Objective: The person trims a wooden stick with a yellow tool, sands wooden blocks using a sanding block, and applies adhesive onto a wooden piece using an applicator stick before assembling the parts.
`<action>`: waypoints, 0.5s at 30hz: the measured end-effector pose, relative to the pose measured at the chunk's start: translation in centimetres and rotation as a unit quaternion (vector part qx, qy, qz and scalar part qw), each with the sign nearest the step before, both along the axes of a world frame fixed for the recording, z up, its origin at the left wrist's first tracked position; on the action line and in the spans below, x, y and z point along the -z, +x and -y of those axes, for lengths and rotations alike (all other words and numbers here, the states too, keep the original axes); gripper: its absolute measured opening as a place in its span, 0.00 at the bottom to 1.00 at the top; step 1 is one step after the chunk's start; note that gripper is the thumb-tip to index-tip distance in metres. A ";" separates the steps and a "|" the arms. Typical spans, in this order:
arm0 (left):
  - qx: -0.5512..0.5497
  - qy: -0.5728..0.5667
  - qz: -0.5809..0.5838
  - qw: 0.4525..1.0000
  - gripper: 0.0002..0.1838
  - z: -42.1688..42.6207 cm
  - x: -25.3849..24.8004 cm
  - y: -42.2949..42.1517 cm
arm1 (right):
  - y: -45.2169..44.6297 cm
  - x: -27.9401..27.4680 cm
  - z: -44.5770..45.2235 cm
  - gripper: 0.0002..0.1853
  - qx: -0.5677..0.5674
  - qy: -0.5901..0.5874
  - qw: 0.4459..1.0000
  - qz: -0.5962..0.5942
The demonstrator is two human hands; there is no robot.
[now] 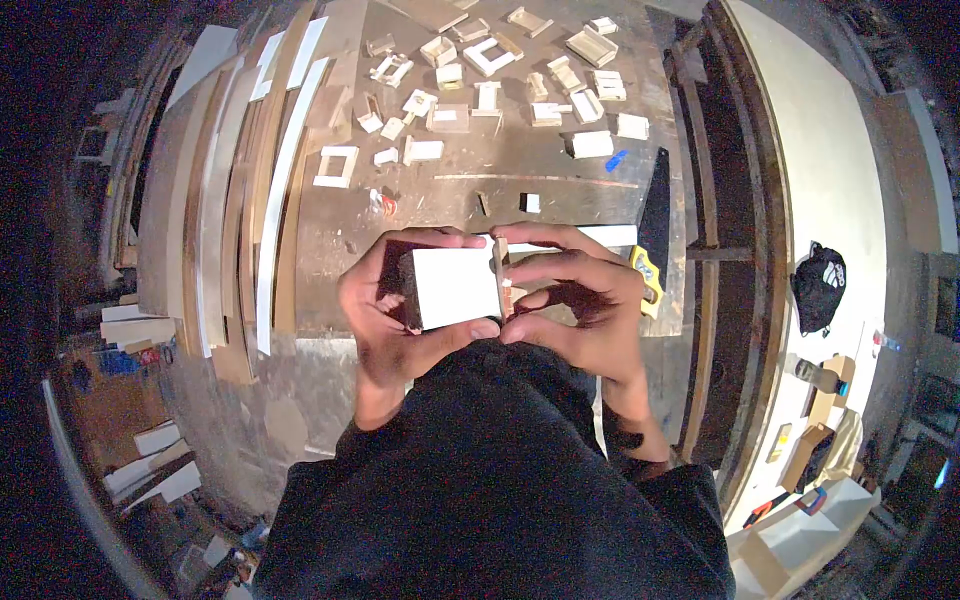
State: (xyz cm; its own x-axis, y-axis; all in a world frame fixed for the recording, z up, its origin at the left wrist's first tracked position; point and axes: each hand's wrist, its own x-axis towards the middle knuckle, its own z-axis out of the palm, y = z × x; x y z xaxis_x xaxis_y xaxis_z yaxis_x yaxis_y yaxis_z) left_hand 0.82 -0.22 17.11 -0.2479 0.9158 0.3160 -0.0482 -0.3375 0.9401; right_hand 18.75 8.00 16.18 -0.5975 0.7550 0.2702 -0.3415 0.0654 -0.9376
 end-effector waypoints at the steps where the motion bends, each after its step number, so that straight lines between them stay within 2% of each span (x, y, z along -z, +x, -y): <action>1: -0.003 0.010 0.002 1.000 0.32 -0.1 0.1 -0.1 | -0.1 0.1 -0.2 0.24 -0.001 0.010 1.000 -0.005; 12: -0.002 0.038 -0.005 0.999 0.35 -0.7 1.2 -1.0 | -0.7 1.1 -0.7 0.26 -0.007 0.026 1.000 -0.009; 15: 0.002 0.041 -0.002 0.999 0.36 -0.6 1.2 -1.2 | -0.8 1.0 -0.8 0.26 -0.011 0.000 1.000 -0.007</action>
